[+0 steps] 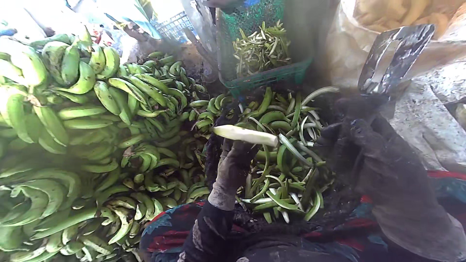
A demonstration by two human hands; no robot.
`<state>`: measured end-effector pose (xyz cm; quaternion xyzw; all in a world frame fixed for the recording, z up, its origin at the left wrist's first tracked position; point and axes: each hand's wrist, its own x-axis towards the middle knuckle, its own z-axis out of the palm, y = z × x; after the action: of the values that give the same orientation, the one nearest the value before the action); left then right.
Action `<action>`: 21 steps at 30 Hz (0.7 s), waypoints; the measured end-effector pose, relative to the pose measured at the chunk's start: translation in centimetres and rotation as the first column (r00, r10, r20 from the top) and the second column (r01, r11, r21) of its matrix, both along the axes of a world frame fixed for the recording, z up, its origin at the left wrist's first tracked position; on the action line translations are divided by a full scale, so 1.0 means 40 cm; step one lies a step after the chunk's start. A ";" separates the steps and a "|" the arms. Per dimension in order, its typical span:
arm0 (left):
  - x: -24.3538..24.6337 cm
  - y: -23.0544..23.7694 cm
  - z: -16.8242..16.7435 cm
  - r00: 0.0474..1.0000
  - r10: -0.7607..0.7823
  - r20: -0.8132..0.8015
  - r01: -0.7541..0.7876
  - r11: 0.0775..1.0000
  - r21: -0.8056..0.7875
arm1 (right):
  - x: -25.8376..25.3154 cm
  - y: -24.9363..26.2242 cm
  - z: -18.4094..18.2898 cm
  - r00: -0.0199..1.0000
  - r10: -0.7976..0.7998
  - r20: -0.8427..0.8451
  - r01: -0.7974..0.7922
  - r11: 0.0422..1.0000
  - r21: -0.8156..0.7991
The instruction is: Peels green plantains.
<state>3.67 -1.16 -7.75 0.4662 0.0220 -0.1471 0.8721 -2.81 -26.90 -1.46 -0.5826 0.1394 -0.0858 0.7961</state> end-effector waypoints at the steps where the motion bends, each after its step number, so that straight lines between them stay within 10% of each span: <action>1: 0.002 0.001 0.021 1.000 -0.002 -0.028 -0.003 0.987 -0.163 | 0.001 0.007 -0.004 1.000 0.021 -0.005 -0.021 1.000 -0.022; 5: 0.037 -0.014 0.100 0.999 0.036 -0.018 -0.040 0.945 -0.324 | -0.003 0.046 -0.016 0.987 0.120 -0.110 -0.142 0.965 -0.219; 9: 0.055 -0.043 0.178 0.976 0.208 -0.060 -0.205 0.977 0.052 | -0.014 0.091 -0.020 0.966 0.230 -0.118 -0.258 0.829 -0.496; 15: 0.033 -0.064 0.211 0.968 0.239 -0.072 -0.228 0.964 0.135 | -0.010 0.128 -0.070 0.939 0.284 0.193 0.053 0.435 -0.899; 21: 0.020 -0.079 0.223 0.944 0.317 -0.095 -0.300 0.941 0.157 | -0.028 0.160 -0.078 0.927 0.226 0.300 0.207 0.361 -0.909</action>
<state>4.48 -4.30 1.18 0.5076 0.1569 -0.0341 0.8465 -3.94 -20.51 -4.57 -0.9018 -0.0923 -0.2543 0.3369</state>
